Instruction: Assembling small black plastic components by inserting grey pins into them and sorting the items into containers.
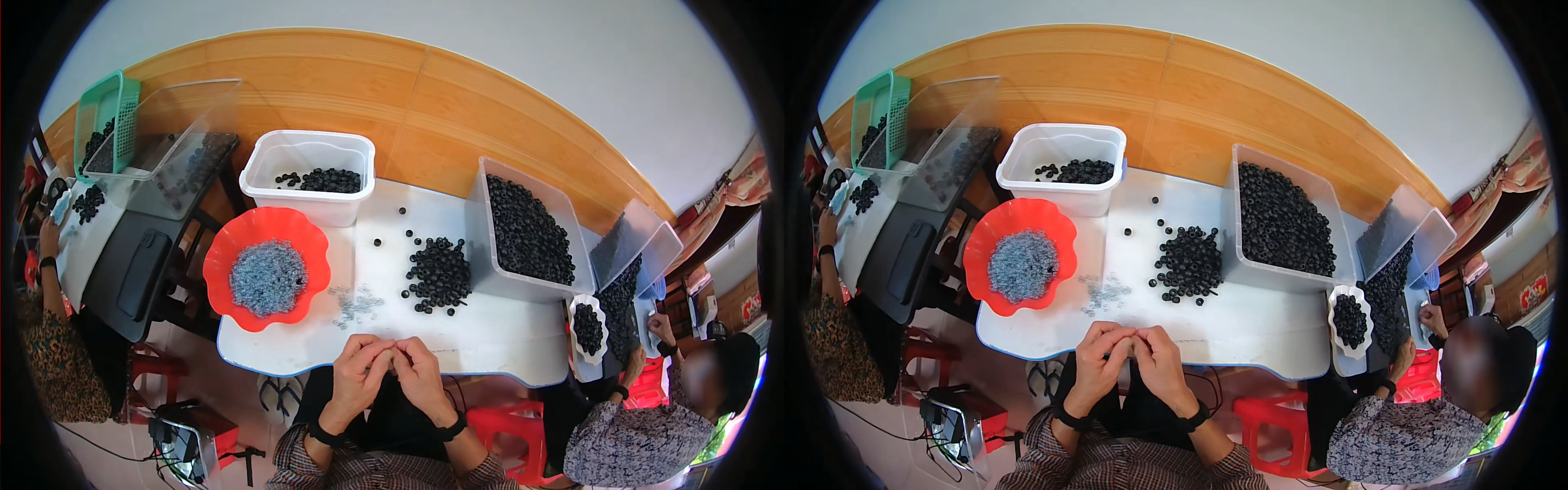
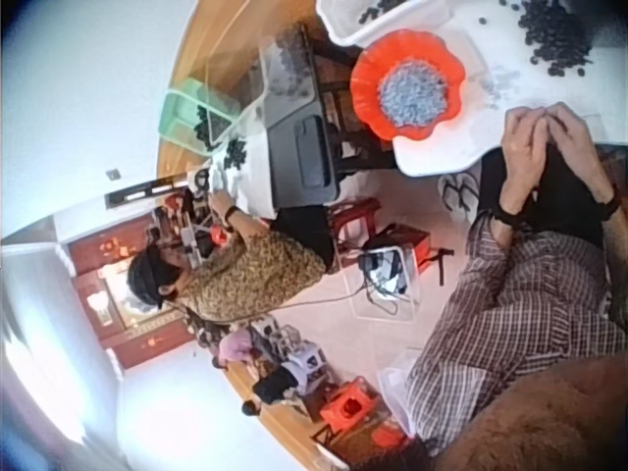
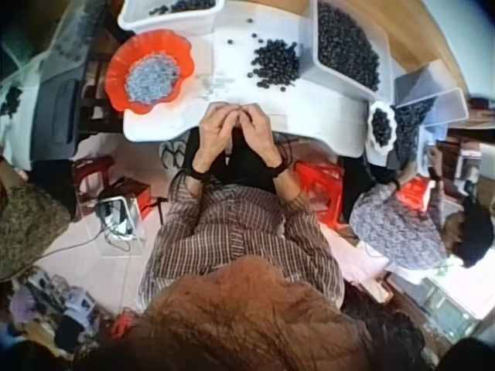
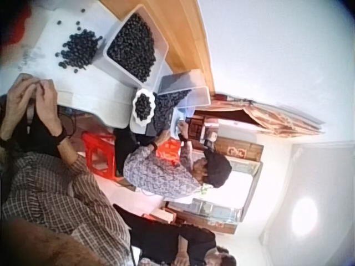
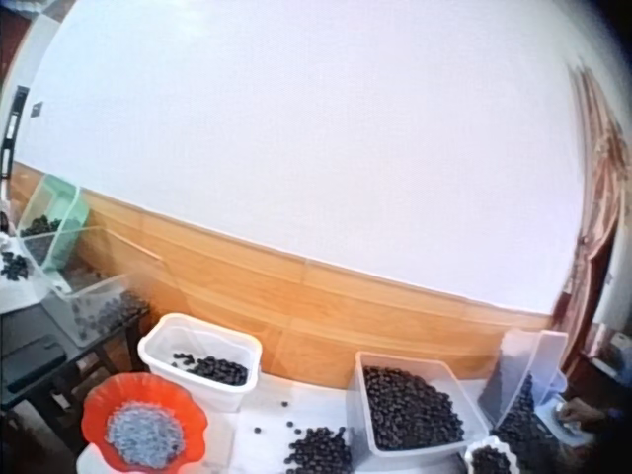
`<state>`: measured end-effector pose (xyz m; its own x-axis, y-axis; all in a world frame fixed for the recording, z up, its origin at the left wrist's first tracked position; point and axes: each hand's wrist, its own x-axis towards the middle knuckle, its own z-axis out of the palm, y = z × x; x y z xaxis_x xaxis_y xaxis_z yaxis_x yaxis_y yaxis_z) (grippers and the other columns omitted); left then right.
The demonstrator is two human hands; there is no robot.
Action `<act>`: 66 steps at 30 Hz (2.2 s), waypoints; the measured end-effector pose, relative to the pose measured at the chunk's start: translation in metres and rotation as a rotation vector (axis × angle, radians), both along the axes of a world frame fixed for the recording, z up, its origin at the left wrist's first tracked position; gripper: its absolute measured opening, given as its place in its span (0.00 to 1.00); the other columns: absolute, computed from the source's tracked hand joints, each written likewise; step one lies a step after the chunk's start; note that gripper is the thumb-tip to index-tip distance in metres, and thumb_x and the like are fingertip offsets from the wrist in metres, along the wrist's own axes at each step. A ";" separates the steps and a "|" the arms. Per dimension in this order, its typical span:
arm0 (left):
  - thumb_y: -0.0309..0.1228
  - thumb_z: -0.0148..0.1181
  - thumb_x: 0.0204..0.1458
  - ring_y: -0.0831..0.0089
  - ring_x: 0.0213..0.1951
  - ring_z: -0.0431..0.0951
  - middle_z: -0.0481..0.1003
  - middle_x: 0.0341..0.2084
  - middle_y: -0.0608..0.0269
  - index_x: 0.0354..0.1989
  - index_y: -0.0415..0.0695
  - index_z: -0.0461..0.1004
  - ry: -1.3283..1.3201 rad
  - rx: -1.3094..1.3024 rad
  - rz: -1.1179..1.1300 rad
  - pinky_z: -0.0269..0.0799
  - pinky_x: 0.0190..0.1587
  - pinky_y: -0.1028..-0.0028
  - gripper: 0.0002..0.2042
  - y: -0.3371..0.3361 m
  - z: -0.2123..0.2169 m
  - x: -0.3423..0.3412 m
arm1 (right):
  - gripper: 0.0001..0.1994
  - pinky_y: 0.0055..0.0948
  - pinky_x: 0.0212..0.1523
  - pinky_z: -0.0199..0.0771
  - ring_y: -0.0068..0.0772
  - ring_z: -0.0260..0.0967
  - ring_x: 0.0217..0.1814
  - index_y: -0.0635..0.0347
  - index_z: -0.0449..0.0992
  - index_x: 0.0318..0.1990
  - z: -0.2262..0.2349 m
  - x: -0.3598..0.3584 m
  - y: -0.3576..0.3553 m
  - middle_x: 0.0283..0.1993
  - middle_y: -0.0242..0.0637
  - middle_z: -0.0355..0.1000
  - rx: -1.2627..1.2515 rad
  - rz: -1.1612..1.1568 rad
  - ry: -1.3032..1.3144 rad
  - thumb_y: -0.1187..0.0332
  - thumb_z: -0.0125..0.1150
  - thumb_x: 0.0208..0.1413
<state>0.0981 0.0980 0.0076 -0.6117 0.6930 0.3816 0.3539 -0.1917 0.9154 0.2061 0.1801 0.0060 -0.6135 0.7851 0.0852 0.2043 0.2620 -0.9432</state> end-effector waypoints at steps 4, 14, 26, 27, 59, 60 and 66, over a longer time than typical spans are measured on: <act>0.22 0.62 0.52 0.74 0.33 0.78 0.74 0.34 0.59 0.43 0.39 0.80 -0.109 -0.038 -0.136 0.74 0.34 0.77 0.09 -0.005 -0.003 -0.002 | 0.06 0.20 0.28 0.68 0.19 0.66 0.27 0.65 0.73 0.41 0.004 0.018 0.001 0.31 0.31 0.70 -0.295 0.114 0.055 0.71 0.53 0.65; 0.22 0.58 0.58 0.77 0.28 0.78 0.76 0.31 0.61 0.41 0.33 0.77 -0.506 -0.045 -0.205 0.79 0.32 0.78 0.06 -0.003 -0.015 0.005 | 0.07 0.19 0.28 0.67 0.17 0.65 0.27 0.62 0.74 0.39 0.016 0.020 0.024 0.28 0.29 0.69 -0.322 0.137 -0.071 0.69 0.54 0.65; 0.21 0.57 0.59 0.74 0.30 0.79 0.77 0.31 0.58 0.47 0.32 0.72 -0.832 0.009 -0.273 0.82 0.34 0.73 0.10 -0.007 -0.022 -0.003 | 0.10 0.37 0.37 0.72 0.44 0.71 0.39 0.61 0.77 0.45 0.008 -0.008 0.062 0.39 0.42 0.67 0.597 -0.189 -0.245 0.76 0.56 0.57; 0.21 0.57 0.59 0.74 0.30 0.79 0.77 0.31 0.58 0.47 0.32 0.72 -0.835 0.009 -0.270 0.82 0.34 0.73 0.10 -0.006 -0.021 -0.004 | 0.11 0.37 0.36 0.72 0.43 0.70 0.39 0.60 0.77 0.46 0.009 -0.012 0.062 0.39 0.41 0.66 0.633 -0.191 -0.278 0.76 0.56 0.56; 0.25 0.54 0.62 0.75 0.28 0.75 0.76 0.32 0.58 0.46 0.32 0.74 -1.159 0.196 -0.340 0.77 0.32 0.75 0.10 -0.009 -0.016 -0.007 | 0.09 0.16 0.31 0.72 0.16 0.73 0.34 0.66 0.75 0.43 0.016 0.001 0.004 0.35 0.32 0.78 -0.318 0.031 0.136 0.78 0.64 0.56; 0.25 0.54 0.62 0.75 0.28 0.75 0.76 0.32 0.58 0.46 0.32 0.74 -1.161 0.192 -0.337 0.77 0.32 0.75 0.10 -0.010 -0.017 -0.006 | 0.09 0.16 0.32 0.73 0.16 0.74 0.34 0.66 0.76 0.43 0.014 0.002 0.002 0.36 0.33 0.78 -0.317 0.032 0.158 0.78 0.64 0.55; 0.27 0.53 0.62 0.75 0.26 0.75 0.77 0.32 0.59 0.45 0.34 0.74 -1.169 0.199 -0.344 0.77 0.30 0.74 0.09 -0.009 -0.015 0.000 | 0.10 0.15 0.34 0.71 0.16 0.72 0.34 0.68 0.76 0.46 0.016 0.012 -0.002 0.37 0.31 0.76 -0.212 0.039 0.182 0.79 0.62 0.56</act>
